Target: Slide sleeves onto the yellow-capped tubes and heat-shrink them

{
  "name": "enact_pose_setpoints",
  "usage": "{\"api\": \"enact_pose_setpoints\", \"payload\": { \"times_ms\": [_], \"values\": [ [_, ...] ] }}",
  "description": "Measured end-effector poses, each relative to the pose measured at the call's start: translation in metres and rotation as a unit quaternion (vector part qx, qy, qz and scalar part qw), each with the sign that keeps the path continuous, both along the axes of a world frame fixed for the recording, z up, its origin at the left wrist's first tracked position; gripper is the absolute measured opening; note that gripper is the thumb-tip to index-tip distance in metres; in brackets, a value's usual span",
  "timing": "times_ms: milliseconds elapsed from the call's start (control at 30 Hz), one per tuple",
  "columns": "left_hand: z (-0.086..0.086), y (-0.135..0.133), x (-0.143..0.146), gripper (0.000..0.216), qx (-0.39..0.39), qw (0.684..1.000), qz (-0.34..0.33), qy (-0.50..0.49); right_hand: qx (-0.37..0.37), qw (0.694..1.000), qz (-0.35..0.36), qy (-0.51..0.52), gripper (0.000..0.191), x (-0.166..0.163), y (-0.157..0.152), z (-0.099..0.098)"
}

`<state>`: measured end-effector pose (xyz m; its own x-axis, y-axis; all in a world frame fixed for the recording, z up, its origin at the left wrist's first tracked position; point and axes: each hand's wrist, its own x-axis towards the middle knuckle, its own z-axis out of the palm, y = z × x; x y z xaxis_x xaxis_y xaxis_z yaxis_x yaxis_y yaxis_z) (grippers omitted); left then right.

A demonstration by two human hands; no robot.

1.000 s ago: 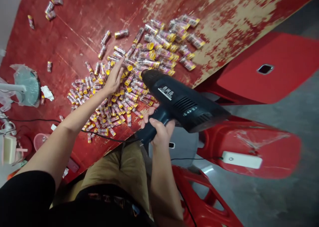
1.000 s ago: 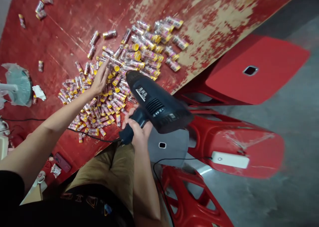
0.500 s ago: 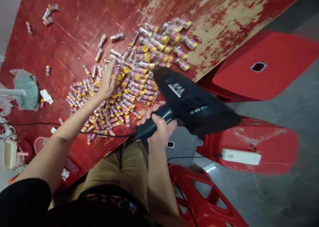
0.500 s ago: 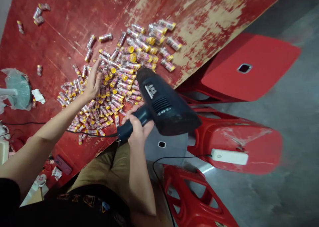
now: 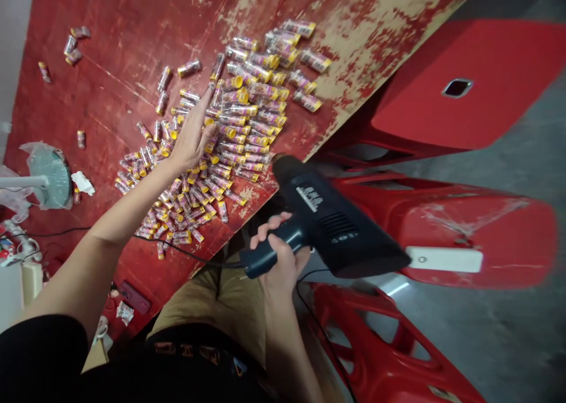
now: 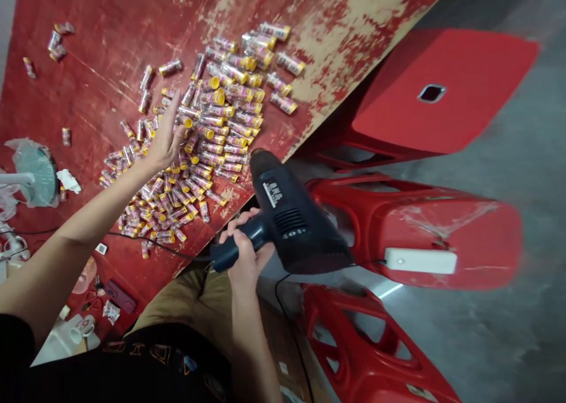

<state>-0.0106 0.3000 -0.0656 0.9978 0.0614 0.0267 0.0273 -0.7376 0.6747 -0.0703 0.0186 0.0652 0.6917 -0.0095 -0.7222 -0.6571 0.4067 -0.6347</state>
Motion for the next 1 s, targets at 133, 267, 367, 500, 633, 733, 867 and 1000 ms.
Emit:
{"api": "enact_pose_setpoints", "payload": {
  "times_ms": [133,267,367,500,633,733,867,1000],
  "values": [
    [0.004,0.004,0.002,0.077,0.006,1.000,-0.027,0.007,0.021,0.997,0.010,0.070,0.040,-0.025,-0.011,0.005],
    [-0.001,-0.006,-0.001,0.075,0.024,0.997,-0.075,0.025,0.015,0.999,-0.015,0.048,0.040,-0.023,-0.010,-0.008],
    [-0.010,-0.026,-0.007,0.068,0.068,0.984,-0.163,0.033,-0.003,0.999,-0.025,0.033,0.041,-0.008,-0.011,-0.016],
    [-0.031,-0.050,-0.019,0.069,0.097,0.969,-0.226,0.036,0.005,0.998,0.012,0.056,0.041,-0.018,-0.024,-0.010],
    [-0.043,-0.051,-0.028,0.077,0.097,0.972,-0.210,0.050,0.028,0.994,0.068,0.086,0.043,-0.039,-0.030,-0.007],
    [-0.042,-0.040,-0.035,0.063,0.099,0.976,-0.187,0.048,0.054,0.992,0.095,0.060,0.045,-0.034,-0.021,-0.013],
    [-0.039,-0.026,-0.053,0.061,0.109,0.980,-0.161,0.046,0.055,0.995,0.081,-0.009,0.046,-0.020,-0.008,-0.014],
    [-0.039,-0.016,-0.078,0.056,0.118,0.980,-0.147,0.060,0.067,0.990,0.121,0.027,0.045,-0.033,-0.010,-0.006]
  ]
}}
